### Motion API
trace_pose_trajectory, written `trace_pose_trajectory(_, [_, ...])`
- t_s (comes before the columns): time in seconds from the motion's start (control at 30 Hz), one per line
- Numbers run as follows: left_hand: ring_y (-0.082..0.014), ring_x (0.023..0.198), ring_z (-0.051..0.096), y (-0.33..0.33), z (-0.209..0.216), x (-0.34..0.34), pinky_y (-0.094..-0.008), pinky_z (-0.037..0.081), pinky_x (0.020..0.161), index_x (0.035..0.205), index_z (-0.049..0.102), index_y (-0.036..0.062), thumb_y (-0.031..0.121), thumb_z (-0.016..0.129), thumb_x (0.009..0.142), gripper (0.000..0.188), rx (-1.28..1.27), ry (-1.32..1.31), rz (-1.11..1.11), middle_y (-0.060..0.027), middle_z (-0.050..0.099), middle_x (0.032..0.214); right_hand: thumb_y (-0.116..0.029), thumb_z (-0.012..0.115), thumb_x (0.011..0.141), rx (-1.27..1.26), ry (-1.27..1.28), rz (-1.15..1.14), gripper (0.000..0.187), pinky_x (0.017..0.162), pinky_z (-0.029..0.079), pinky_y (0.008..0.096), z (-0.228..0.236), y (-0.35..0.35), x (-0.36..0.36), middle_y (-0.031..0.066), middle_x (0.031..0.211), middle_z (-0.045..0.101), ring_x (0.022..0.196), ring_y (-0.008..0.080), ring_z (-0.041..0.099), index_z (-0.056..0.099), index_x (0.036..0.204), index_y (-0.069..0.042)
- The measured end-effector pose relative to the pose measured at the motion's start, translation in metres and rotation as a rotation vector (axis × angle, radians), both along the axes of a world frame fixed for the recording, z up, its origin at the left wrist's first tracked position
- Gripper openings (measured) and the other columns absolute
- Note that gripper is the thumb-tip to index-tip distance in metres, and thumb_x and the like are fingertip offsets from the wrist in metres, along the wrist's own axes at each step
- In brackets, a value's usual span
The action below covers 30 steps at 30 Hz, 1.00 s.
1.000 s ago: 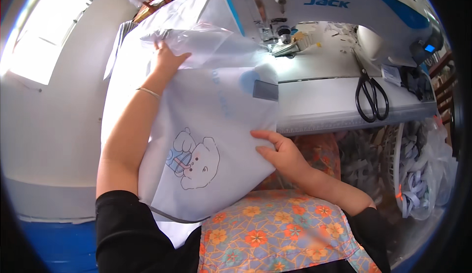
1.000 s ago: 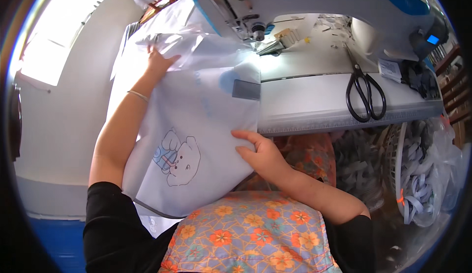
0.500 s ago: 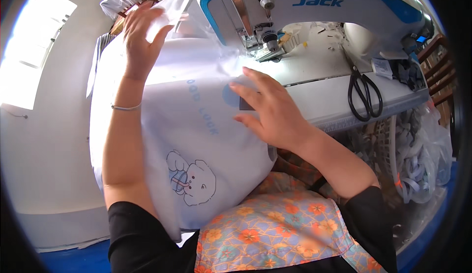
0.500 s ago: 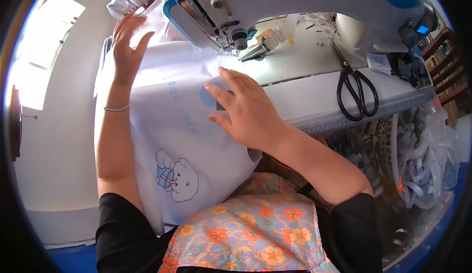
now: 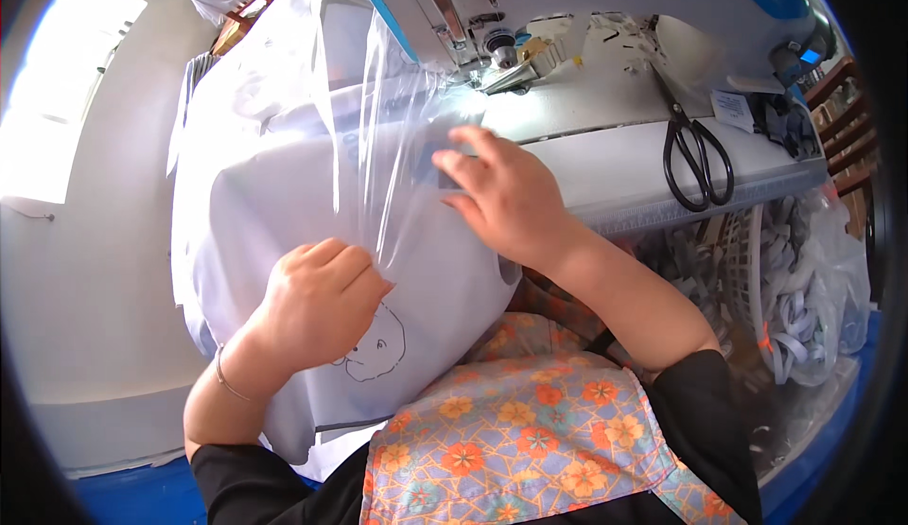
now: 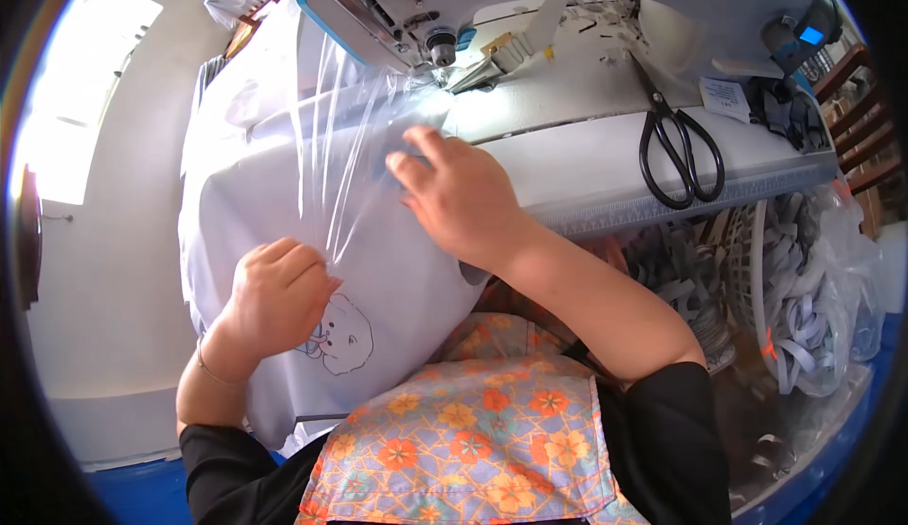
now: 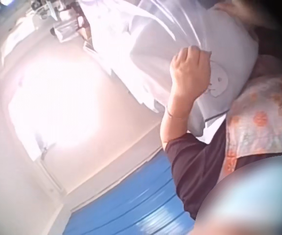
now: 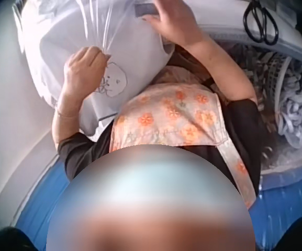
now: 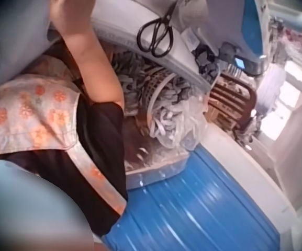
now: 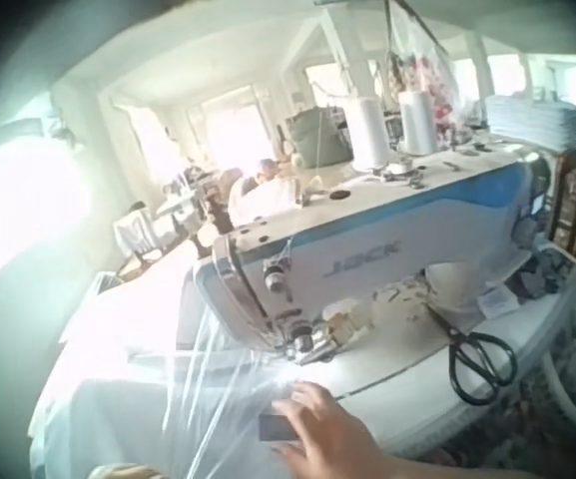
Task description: Sewing a fabric bag with a clear plastic window and a zipper using an industrial sewing machine.
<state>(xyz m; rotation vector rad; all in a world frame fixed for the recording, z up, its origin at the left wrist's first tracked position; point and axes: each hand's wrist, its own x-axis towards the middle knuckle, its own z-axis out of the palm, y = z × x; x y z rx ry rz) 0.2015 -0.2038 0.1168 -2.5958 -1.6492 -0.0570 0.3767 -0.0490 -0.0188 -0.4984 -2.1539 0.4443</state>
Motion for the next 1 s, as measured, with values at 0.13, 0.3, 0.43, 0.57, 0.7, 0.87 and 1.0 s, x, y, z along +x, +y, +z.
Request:
trace_pose_trajectory(0.13, [-0.0301,0.089,0.064,0.035,0.05,0.031,-0.0402,0.051,0.076,0.085,0.064,0.0034,0.01,0.071,0.077,0.013,-0.19,0.115,0.089,-0.0108,0.065,0.095,-0.001,0.07,0.078,0.102,0.182,-0.061,0.023,0.072,0.056,0.0398,-0.018,0.01,-0.007,0.0111,0.102,0.068,0.089,0.0304,0.069,0.069,0.1,-0.004])
trace_pose_trajectory(0.3, [-0.039,0.1,0.065,0.124,0.007,0.051,-0.0442,0.051,0.085,0.107,0.066,-0.0017,0.027,0.06,0.089,0.035,-0.315,-0.362,0.05,-0.0221,0.067,0.11,-0.005,0.061,0.084,0.029,-0.063,0.056,0.02,0.068,0.057,0.0378,0.006,0.011,0.015,0.015,0.093,0.069,0.079,0.03,0.069,0.068,0.102,0.0])
trace_pose_trajectory(0.43, [-0.0412,0.095,0.065,0.158,-0.034,0.042,-0.0454,0.052,0.086,0.104,0.065,-0.0028,0.032,0.06,0.089,0.038,-0.432,-0.021,0.247,-0.0229,0.067,0.1,0.003,0.063,0.083,-0.129,0.051,0.066,0.023,0.066,0.056,0.0408,-0.005,0.001,0.031,0.0156,0.095,0.067,0.08,0.0326,0.068,0.065,0.105,-0.001])
trace_pose_trajectory(0.57, [-0.0343,0.107,0.061,0.124,-0.072,0.02,-0.0455,0.048,0.092,0.107,0.063,-0.0008,0.031,0.069,0.08,0.042,-0.089,0.066,0.22,-0.0183,0.063,0.111,-0.004,0.07,0.087,-0.699,0.028,0.064,0.031,0.075,0.059,0.0361,-0.006,-0.043,0.053,0.0179,0.104,0.066,0.084,0.0279,0.07,0.059,0.115,0.001])
trace_pose_trajectory(0.7, [-0.0295,0.113,0.057,0.121,-0.077,0.019,-0.0444,0.045,0.095,0.11,0.06,0.0022,0.017,0.07,0.073,0.041,0.13,0.457,0.099,-0.0148,0.058,0.119,-0.009,0.071,0.088,-0.829,-0.183,0.158,0.035,0.071,0.056,0.0362,-0.024,-0.072,0.062,0.0191,0.096,0.065,0.081,0.0276,0.069,0.053,0.117,0.0])
trace_pose_trajectory(0.87, [-0.0267,0.097,0.062,0.147,-0.078,0.012,-0.0399,0.049,0.092,0.093,0.062,0.0037,0.007,0.065,0.074,0.019,0.202,0.581,0.051,-0.01,0.063,0.1,-0.008,0.066,0.092,-0.845,-0.006,0.235,0.023,0.069,0.053,0.0333,-0.056,-0.083,0.048,0.0155,0.092,0.067,0.079,0.0242,0.067,0.058,0.113,-0.003])
trace_pose_trajectory(1.0, [-0.023,0.094,0.066,0.165,-0.07,0.01,-0.0364,0.051,0.091,0.093,0.063,0.0058,0.006,0.066,0.078,0.015,0.3,0.433,-0.192,-0.009,0.066,0.091,-0.006,0.063,0.094,-0.881,0.092,0.229,0.018,0.071,0.052,0.0307,-0.048,-0.079,0.046,0.013,0.094,0.069,0.078,0.02,0.066,0.063,0.111,-0.004])
